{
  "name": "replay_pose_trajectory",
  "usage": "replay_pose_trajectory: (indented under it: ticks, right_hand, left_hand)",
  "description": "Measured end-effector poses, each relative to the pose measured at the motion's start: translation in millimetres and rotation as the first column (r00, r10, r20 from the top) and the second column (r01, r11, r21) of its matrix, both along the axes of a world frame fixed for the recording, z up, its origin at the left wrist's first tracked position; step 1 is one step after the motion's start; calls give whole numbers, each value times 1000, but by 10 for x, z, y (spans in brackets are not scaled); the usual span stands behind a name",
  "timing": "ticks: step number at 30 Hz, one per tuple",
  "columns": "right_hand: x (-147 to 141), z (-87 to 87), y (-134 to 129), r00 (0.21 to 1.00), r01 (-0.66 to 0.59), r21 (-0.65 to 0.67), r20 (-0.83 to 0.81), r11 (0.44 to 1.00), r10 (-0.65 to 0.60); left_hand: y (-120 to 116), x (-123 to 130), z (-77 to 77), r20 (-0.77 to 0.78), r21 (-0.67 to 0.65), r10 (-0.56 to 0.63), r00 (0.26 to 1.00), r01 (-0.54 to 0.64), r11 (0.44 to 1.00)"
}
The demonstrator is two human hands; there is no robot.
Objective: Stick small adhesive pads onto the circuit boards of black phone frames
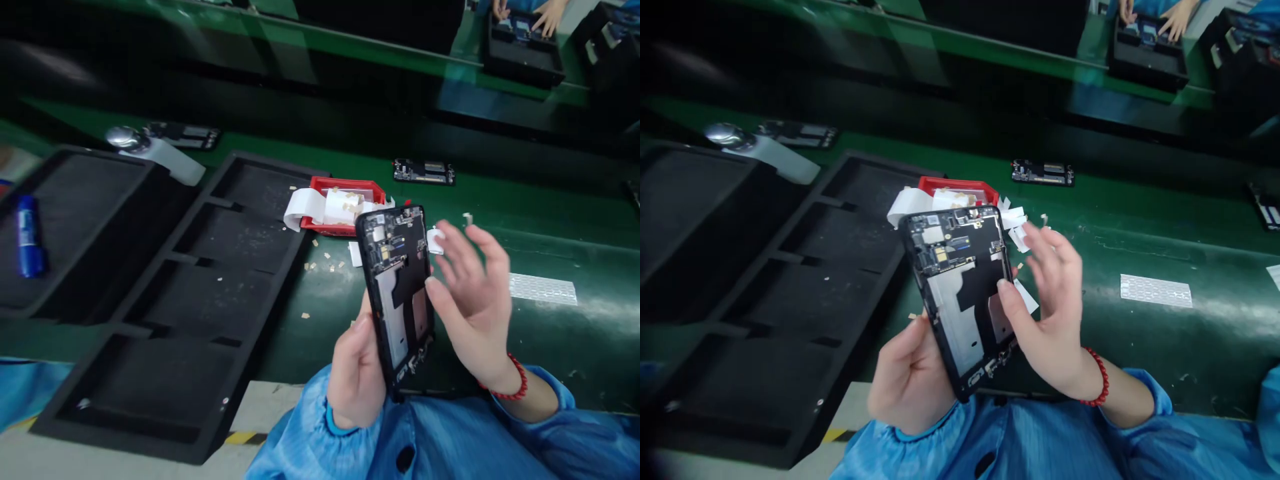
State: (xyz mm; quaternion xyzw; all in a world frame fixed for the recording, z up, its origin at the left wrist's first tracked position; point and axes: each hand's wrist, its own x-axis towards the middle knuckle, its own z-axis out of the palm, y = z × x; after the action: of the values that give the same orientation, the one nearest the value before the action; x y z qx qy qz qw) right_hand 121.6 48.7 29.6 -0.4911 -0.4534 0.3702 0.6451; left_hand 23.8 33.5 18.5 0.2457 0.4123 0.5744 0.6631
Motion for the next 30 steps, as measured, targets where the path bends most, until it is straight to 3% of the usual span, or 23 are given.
replay_pose_trajectory:
  ticks: [2,6,9,14,26,30]
  right_hand:
    - [-11,61,-6,994,70,81,76,994,-76]
    - [-42,146,-35,987,-159,29,18,987,158]
    - [-48,169,-44,969,-240,-10,-61,971,239]
    - [-19,187,-46,960,-266,-6,-94,964,265]
    - [3,265,-28,935,-336,-52,-140,941,326]
    - [-3,309,-46,960,-275,-72,-83,959,269]
  left_hand:
    - [-23,1,30,59,-14,-28,998,29,999]
    - [-53,-84,140,135,7,-112,985,112,994]
    - [-56,-132,201,140,62,-115,983,107,992]
    - [-52,-127,199,136,185,-130,982,103,977]
    - [-26,-110,198,6,244,-110,994,105,964]
    - [-52,-134,186,-81,222,-125,989,140,965]
